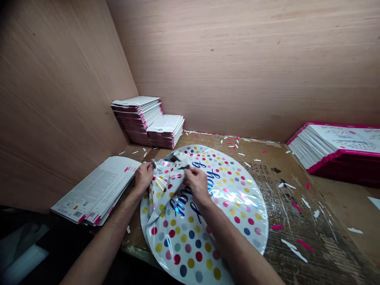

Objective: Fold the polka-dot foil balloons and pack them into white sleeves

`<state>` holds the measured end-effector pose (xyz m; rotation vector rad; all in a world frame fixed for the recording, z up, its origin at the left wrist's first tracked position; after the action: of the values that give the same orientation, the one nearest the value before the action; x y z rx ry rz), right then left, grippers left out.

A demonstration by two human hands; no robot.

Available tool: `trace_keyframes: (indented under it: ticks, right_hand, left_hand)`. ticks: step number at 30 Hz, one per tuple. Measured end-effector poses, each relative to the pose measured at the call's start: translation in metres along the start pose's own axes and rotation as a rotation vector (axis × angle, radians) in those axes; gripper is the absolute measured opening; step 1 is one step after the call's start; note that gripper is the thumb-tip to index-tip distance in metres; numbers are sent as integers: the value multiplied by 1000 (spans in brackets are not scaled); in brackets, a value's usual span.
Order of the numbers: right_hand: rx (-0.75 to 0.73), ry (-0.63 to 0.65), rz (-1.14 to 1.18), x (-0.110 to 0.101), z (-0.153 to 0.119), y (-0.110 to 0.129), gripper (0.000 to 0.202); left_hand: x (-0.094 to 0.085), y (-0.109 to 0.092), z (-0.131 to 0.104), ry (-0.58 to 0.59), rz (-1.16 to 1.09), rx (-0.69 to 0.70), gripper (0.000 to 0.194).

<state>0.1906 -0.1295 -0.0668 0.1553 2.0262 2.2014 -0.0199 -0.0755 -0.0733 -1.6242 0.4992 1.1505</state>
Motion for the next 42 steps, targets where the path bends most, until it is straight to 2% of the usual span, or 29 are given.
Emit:
trace_keyframes:
  ticks: [3,5,7,9,10,12,14,16,17,19,21,22,23,24,25,27,28,29,32,35,37,39,41,42]
  right_hand:
    - [71,-128,96,-64,-15,-1,34]
    - [135,-154,119,-93,-23,-5,33]
    - [180,-114,112,-100,-26,-8,31]
    - [190,-42,95,-88,-20,-7,27]
    - [184,-5,84,-77,-15,-6,24]
    - [163,64,56,-51,0,-3,16]
    - [134,115,25,-27,17,0,14]
    - [96,139,-5,-12,32,1,17]
    - [77,141,-18,-8,38,1,18]
    - [51,138,-41,-8,46,0,21]
    - [48,140,-60,-15,45,-1,22]
    - [52,146,-68,-21,42,0,22]
    - [57,152,-74,-29,37,0,22]
    - [65,159,-80,-38,31,1,23]
    - [76,166,-86,-47,24,1,24]
    - [117,178,-97,-66,10,1,28]
    - [145,180,-102,-75,3,0,30]
    - [173,179,-105,-82,-2,-1,32]
    - [234,171,-96,-96,-11,-3,36]
    - [219,180,-70,-101,-16,-3,38]
    - [125,169,-92,-106,-21,0,41]
    - [-88,116,-189,-113,-27,8,46]
    - [-294,40,-293,-118,-30,20,49]
    - [-345,18,-312,-118,-30,25,50]
  left_hand:
    - [-11,-1,11,11,25,25,29]
    - [-21,-5,6,-16,41,39,29]
    - [-33,-13,-12,-92,38,120,37]
    - [-44,-22,-41,-114,31,284,39]
    - [-47,-25,-58,-43,48,360,35]
    - [-51,-25,-92,266,121,440,43]
    - [-56,-15,-125,613,206,440,56]
    - [-67,-2,-154,834,243,454,55]
    - [-74,5,-166,923,255,458,50]
    - [-87,18,-184,1174,275,436,44]
    - [-97,24,-189,1422,238,386,52]
    - [-99,22,-184,1472,187,369,52]
    - [-97,16,-172,1442,116,361,47]
    - [-93,7,-153,1319,31,362,41]
    - [-85,-5,-131,1148,-37,367,36]
    - [-64,-34,-78,704,-136,354,33]
    - [-48,-49,-53,558,-145,307,30]
    - [-31,-66,-32,509,-156,294,29]
    - [23,-119,12,508,-167,322,28]
    - [61,-156,30,512,-206,355,20]
    - [77,-169,35,503,-261,370,19]
    - [88,-175,38,506,-317,369,26]
    - [93,-175,39,532,-364,349,35]
    - [93,-174,38,551,-389,336,40]
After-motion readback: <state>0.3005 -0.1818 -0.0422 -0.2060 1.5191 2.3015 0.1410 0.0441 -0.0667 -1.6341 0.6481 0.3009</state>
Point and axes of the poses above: each hand's wrist, its own z-axis towards the middle knuckle, its own x-axis out of the palm, y = z × x, the point moved 3 cm from there along z, towards the middle knuckle, and after that the axes turned 12 degrees about -x, right-handed, at the moved point
